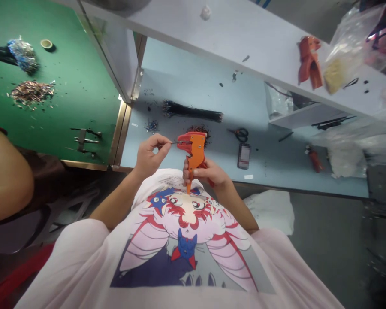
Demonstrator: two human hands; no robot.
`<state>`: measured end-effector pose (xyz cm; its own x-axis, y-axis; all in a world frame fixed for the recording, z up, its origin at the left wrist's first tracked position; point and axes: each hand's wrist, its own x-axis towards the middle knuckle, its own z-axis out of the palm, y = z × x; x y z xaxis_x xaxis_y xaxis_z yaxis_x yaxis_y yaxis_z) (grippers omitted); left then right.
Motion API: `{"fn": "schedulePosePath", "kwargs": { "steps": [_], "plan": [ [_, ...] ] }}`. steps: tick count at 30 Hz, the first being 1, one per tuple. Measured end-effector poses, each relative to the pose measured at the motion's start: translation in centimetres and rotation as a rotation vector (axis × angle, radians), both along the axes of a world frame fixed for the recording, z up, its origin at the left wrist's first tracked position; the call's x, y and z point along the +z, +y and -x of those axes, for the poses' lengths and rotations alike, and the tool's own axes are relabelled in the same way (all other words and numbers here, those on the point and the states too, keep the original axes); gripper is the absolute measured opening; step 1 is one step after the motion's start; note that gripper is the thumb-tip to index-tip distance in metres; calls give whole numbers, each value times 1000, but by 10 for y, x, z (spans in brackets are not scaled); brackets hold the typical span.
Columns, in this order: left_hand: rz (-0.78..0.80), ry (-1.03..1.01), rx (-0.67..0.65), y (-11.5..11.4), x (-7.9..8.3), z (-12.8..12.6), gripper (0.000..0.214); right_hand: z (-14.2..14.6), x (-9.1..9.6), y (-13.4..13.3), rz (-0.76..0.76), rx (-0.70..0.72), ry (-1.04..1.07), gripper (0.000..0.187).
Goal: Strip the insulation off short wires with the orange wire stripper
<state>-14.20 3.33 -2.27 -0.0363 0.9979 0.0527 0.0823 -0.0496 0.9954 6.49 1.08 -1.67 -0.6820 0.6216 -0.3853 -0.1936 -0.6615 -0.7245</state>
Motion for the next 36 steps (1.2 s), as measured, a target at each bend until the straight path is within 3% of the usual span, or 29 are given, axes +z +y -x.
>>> {"fn": "schedulePosePath", "kwargs": {
  "steps": [6,25,31,36],
  "plan": [
    [-63,56,-60,-3,-1,0,14,0,1,-4,-14,9,13,34],
    [-254,223,-73,-4,1,5,7,4,3,-3,-163,46,-15,20],
    [-264,287,-78,-3,6,6,6,9,2,-5,-160,2,-67,25],
    [-252,309,-88,-1,2,4,6,14,-1,-8,-36,-77,-90,29]
  ]
}}
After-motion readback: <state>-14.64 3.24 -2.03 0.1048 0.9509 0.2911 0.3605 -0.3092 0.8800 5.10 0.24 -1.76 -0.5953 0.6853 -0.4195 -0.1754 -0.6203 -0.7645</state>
